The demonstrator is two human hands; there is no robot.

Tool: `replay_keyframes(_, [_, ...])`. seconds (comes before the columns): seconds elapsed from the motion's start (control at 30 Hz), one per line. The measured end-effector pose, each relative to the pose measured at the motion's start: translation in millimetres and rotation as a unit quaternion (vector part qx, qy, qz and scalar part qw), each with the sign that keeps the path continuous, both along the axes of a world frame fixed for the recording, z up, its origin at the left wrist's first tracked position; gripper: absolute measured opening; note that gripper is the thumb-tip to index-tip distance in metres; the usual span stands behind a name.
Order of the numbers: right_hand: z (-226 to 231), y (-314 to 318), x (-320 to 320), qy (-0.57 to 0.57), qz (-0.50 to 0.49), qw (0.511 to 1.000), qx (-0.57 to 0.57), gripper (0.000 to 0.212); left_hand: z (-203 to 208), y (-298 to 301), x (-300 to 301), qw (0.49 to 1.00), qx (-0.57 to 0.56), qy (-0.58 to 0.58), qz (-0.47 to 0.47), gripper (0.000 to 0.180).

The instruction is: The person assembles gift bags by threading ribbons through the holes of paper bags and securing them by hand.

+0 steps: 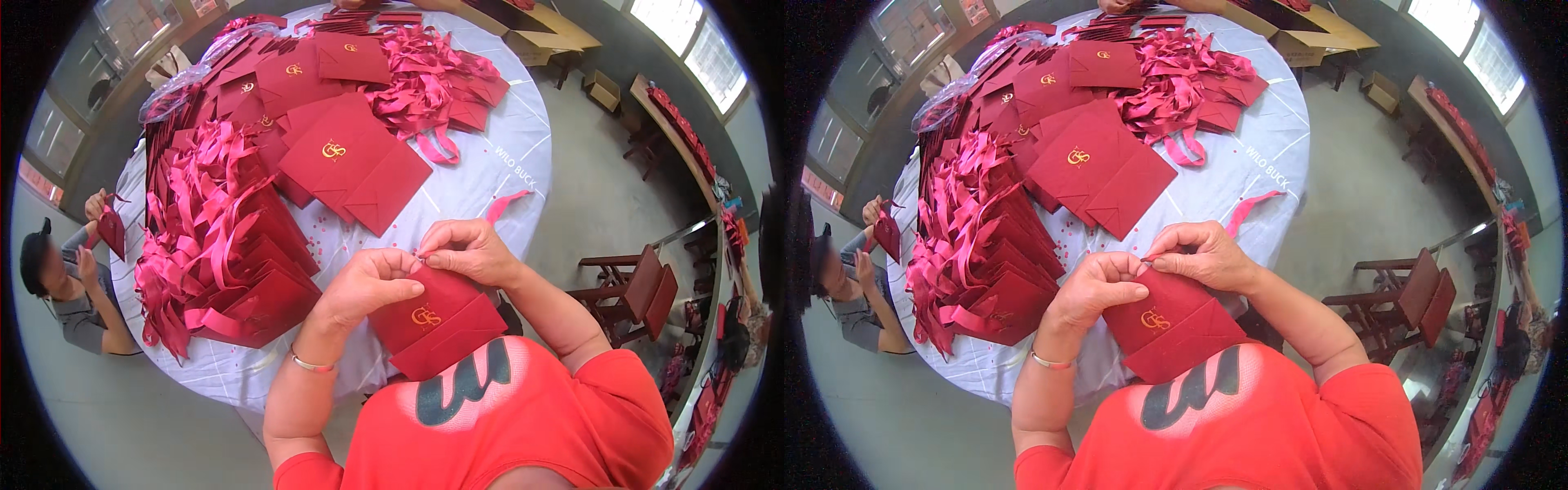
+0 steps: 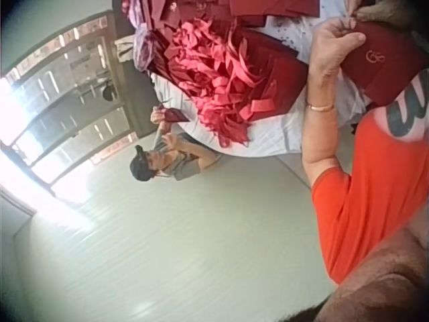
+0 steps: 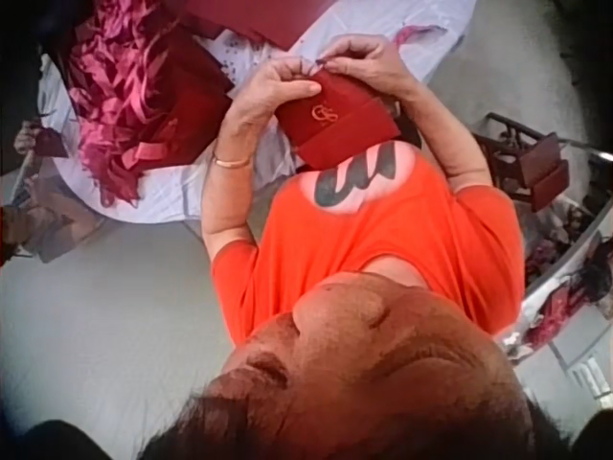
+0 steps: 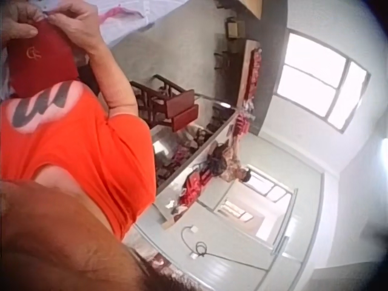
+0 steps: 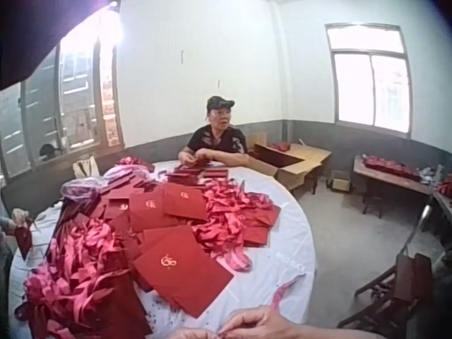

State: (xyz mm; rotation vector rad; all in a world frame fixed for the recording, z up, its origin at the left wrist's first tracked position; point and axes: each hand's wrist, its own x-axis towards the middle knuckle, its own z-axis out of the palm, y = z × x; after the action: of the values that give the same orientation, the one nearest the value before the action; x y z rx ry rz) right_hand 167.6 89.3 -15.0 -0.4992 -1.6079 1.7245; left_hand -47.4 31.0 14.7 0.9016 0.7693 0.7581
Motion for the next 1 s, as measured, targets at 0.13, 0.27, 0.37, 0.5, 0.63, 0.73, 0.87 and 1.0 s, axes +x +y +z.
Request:
replay_keyframes(0.13, [5.0,-2.8,2.2,-0.007,-0.032,0.999,0.036,0.009,7.4,-4.8,11.0,0.997,0.024,0.045,0.052,0.012])
replay_keyframes(0.27, [15.0,-6.1,3.7,-0.033,-0.06,0.99,0.12,0.01,4.5,-5.8,13.5,0.992,0.061,0.084,0.074,0.006])
replay_keyframes(0.37, [22.0,-9.3,3.0,-0.028,-0.116,0.972,0.202,0.01,5.6,-6.6,18.7,0.988,0.068,0.102,0.091,0.007])
replay_keyframes(0.5, [37.4,-17.8,12.9,-0.036,-0.19,0.957,0.218,0.01,1.3,-6.7,18.4,0.981,0.086,0.146,0.097,0.008])
replay_keyframes(0.63, [44.2,-25.3,22.4,-0.065,-0.172,0.965,0.188,0.013,2.6,-6.2,19.1,0.982,0.086,0.136,0.099,0.006])
replay_keyframes(0.73, [39.6,-28.4,21.4,-0.076,-0.175,0.969,0.158,0.014,1.8,-4.2,12.9,0.991,0.064,0.089,0.071,0.003])
replay_keyframes(0.87, [31.8,-20.9,14.4,-0.058,-0.195,0.946,0.251,0.013,0.1,-3.0,11.7,0.998,0.032,0.025,0.048,0.01])
replay_keyframes(1.0, [13.1,-14.9,9.1,-0.055,-0.119,0.976,0.172,0.011,0.1,-0.9,10.7,1.0,0.009,0.002,0.022,0.014])
